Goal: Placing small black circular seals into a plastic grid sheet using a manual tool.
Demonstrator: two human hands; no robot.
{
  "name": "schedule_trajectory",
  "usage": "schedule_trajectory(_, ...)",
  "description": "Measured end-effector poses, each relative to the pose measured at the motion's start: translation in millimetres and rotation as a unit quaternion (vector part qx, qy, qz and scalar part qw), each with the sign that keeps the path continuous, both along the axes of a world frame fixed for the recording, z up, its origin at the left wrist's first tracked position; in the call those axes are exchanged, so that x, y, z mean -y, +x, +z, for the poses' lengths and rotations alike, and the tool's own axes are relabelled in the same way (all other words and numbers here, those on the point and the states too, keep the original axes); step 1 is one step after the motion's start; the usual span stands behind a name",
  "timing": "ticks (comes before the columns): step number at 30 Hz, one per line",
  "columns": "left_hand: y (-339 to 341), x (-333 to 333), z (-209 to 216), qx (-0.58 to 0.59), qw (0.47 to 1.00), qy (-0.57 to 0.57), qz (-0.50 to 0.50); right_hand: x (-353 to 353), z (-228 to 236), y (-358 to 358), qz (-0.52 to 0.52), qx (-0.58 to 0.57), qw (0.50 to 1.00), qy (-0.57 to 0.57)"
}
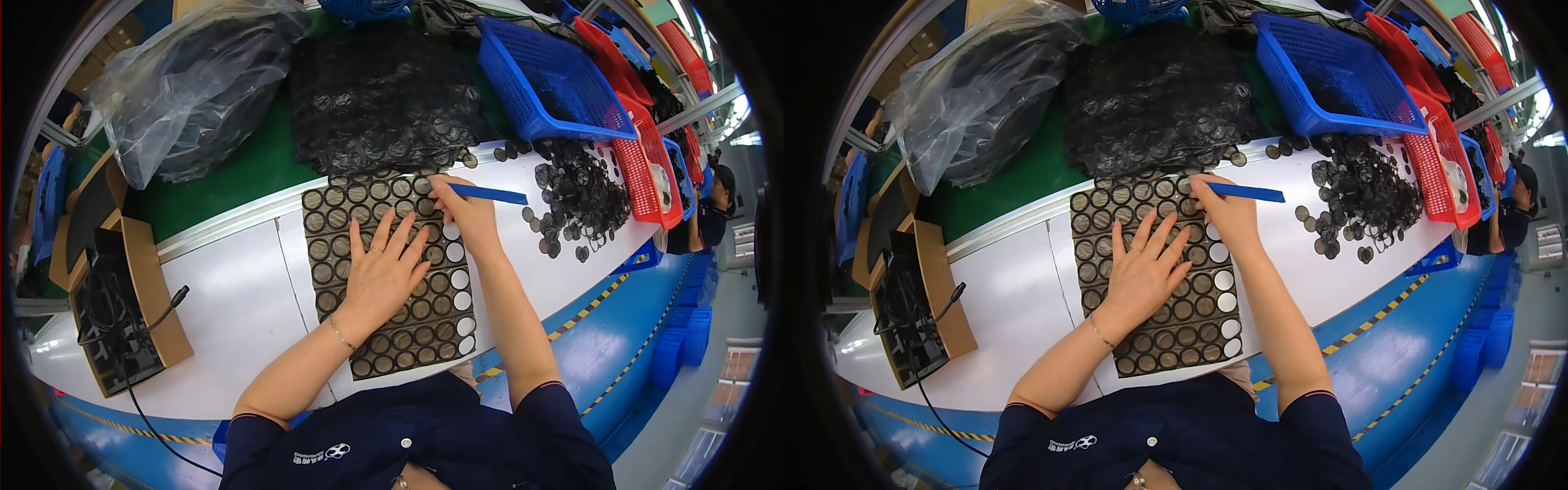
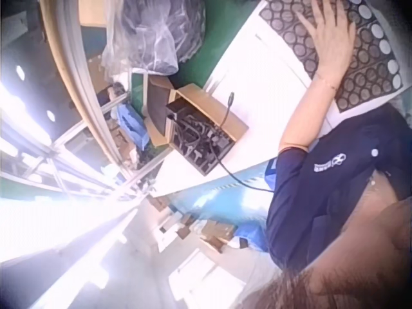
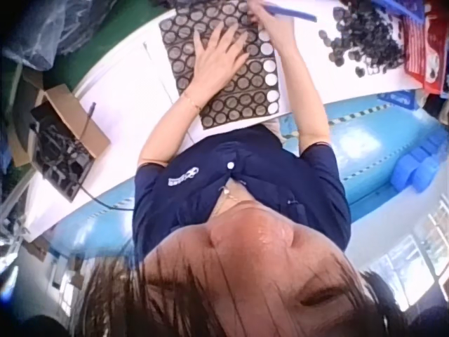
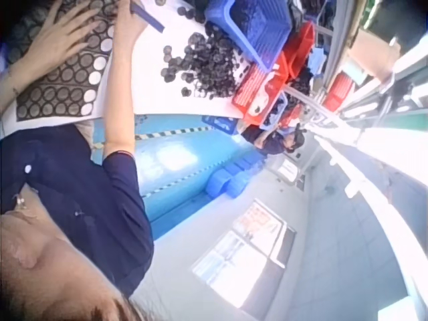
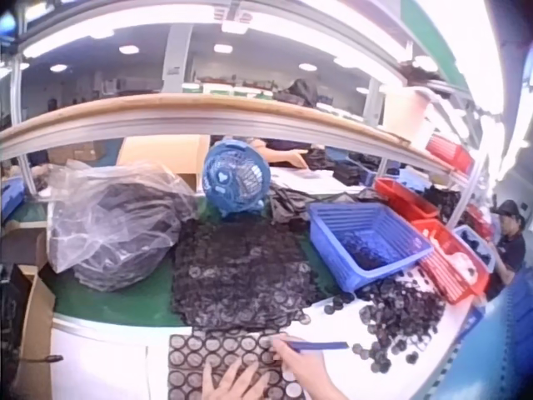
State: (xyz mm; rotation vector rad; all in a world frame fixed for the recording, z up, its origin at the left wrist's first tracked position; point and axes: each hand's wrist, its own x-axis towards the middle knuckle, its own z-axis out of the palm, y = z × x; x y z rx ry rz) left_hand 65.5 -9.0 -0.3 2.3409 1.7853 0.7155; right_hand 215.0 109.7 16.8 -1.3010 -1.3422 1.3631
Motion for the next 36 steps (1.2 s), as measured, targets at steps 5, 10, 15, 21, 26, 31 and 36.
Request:
schedule_trajectory(5, -0.4, 0.0, 0.5, 0.001, 1.000, 0.006, -0.002, -5.7, -10.2, -7.5, 0.013, 0.088, 0.996, 0.014)
schedule_trajectory(10, -0.1, 0.1, 1.9, 0.004, 1.000, 0.002, -0.002, -5.4, -7.3, -7.9, 0.012, 0.092, 0.996, 0.018)
schedule_trajectory(15, 0.0, 0.2, 0.1, 0.013, 1.000, 0.011, -0.001, -5.4, -3.9, -8.7, 0.017, 0.116, 0.993, 0.009)
schedule_trajectory(21, 0.9, -0.9, 0.3, 0.006, 1.000, 0.010, 0.001, 5.8, -10.8, -19.2, 0.025, 0.356, 0.804, 0.476)
schedule_trajectory(26, 0.4, -0.7, -0.4, 0.008, 1.000, 0.007, -0.004, -28.0, -8.1, 52.2, -0.215, 0.454, 0.752, 0.427)
schedule_trajectory(31, 0.3, 0.3, -1.0, -0.001, 1.000, 0.003, 0.003, 19.3, 1.4, 13.7, -0.027, 0.006, 0.999, -0.028)
schedule_trajectory(36, 0.1, -0.2, 1.3, -0.001, 1.000, -0.002, 0.001, 23.4, -8.0, 4.6, 0.016, 0.079, 0.997, 0.002)
